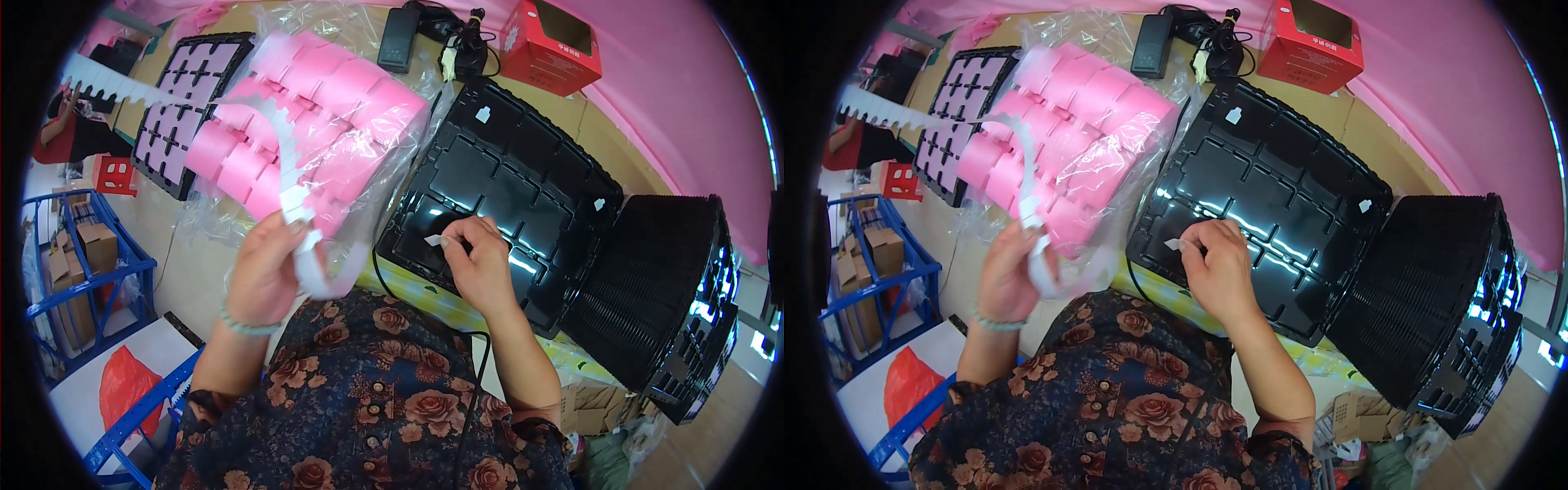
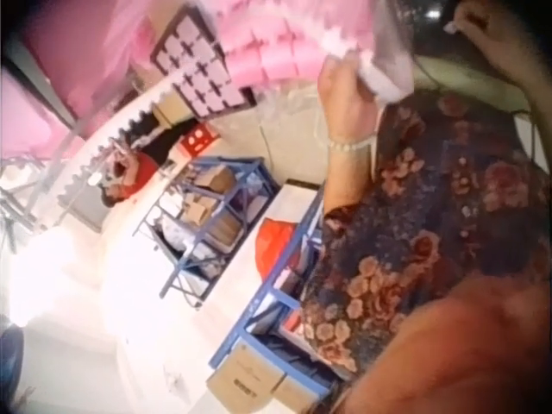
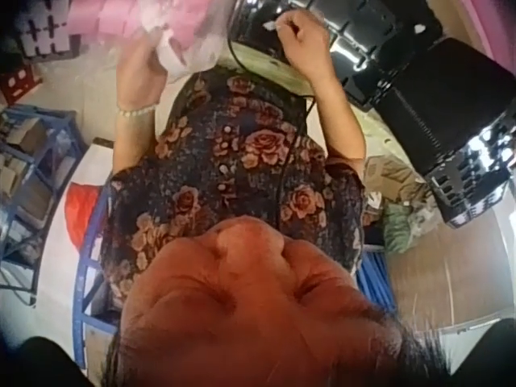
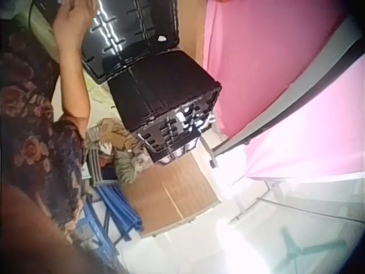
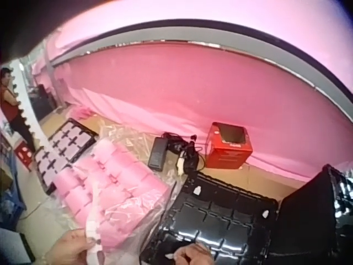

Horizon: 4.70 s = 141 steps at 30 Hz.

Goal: The person places pink foam inserts into black plastic grid trays by hand, then applies adhesive strips to the inserts.

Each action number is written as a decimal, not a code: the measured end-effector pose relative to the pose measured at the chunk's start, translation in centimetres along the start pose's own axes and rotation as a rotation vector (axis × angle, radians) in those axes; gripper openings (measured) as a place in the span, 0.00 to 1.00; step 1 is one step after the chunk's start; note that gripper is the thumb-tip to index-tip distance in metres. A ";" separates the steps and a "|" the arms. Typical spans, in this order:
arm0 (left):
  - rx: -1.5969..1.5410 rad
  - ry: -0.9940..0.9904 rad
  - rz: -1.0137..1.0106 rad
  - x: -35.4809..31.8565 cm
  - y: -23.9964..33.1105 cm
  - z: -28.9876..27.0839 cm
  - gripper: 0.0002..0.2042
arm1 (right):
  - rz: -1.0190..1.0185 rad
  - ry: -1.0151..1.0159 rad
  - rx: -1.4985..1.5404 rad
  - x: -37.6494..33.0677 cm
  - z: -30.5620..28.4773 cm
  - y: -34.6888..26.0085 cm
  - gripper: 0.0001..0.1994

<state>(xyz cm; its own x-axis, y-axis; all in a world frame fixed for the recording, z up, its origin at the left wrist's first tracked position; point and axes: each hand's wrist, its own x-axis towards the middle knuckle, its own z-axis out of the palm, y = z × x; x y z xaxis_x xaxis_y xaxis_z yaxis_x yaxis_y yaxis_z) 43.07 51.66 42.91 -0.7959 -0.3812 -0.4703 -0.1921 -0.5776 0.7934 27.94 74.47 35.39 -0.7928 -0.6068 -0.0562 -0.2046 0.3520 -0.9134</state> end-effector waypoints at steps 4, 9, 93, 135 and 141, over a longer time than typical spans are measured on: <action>-0.019 -0.096 -0.034 -2.2 2.0 -1.2 0.09 | -0.029 -0.085 -0.277 0.8 1.3 0.9 0.02; 0.001 -0.054 -0.099 -0.7 0.4 -0.6 0.09 | -0.165 -0.020 -0.492 1.7 3.1 1.4 0.01; 1.429 -0.021 0.930 -2.5 -7.7 3.1 0.09 | 0.193 0.455 -0.985 -16.2 -9.5 9.4 0.18; 1.232 -0.335 0.796 5.9 -2.5 -0.6 0.08 | -0.248 0.180 -0.737 1.3 4.6 0.8 0.05; 1.047 -0.273 0.774 6.3 -3.2 -1.5 0.09 | -0.218 0.134 -0.772 1.5 5.6 1.5 0.06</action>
<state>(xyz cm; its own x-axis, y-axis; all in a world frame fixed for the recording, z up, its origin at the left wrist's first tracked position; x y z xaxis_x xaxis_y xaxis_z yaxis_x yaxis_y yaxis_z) 39.57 49.98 36.86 -0.9648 -0.1302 0.2284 0.1091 0.5921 0.7984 29.66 70.08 31.70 -0.7413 -0.6452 0.1849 -0.6620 0.6575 -0.3598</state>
